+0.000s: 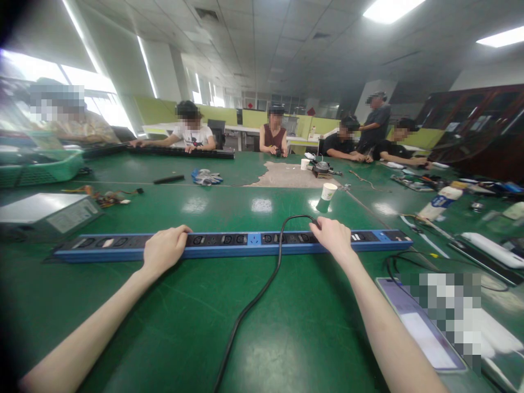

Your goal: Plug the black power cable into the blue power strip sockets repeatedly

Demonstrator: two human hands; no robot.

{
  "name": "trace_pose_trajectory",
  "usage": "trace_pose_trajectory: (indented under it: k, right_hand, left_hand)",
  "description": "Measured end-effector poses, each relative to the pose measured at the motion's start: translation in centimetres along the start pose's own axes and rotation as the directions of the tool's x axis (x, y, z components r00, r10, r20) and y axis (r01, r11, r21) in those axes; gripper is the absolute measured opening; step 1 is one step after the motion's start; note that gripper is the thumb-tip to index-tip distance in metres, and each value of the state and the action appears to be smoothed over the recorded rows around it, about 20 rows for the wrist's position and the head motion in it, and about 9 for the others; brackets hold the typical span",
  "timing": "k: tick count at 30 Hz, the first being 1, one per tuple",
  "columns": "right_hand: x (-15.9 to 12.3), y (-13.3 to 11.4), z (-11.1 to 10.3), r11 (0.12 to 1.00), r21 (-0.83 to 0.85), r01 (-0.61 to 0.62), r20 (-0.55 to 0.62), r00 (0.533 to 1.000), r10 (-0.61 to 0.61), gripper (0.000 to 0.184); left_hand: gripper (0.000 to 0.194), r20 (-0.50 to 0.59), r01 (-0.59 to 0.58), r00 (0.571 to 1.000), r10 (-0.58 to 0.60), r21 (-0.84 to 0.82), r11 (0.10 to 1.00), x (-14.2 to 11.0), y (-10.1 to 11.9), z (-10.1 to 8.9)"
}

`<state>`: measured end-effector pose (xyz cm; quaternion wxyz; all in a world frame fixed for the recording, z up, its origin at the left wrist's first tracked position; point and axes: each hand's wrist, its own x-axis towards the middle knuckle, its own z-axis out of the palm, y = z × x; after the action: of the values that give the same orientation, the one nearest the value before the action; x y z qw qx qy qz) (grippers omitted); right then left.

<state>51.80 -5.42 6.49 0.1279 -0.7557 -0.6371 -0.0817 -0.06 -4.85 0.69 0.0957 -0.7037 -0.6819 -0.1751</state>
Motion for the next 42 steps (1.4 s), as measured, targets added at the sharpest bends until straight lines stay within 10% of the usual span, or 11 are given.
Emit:
trace_pose_trajectory:
  k: [9,42]
  right_hand:
    - [1.0,4.5,-0.1,0.659,0.752,0.025,0.236,0.923,-0.305,0.067]
    - [1.6,4.2,2.1,0.619,0.781,-0.075,0.278,0.931,-0.238,0.063]
  left_hand:
    - [0.045,-0.020,-0.012,1.000,0.012,-0.003,1.000,0.0,-0.2,0.3]
    - [0.043,-0.018,0.002,1.000,-0.002,0.003,1.000,0.1,-0.3,0.5]
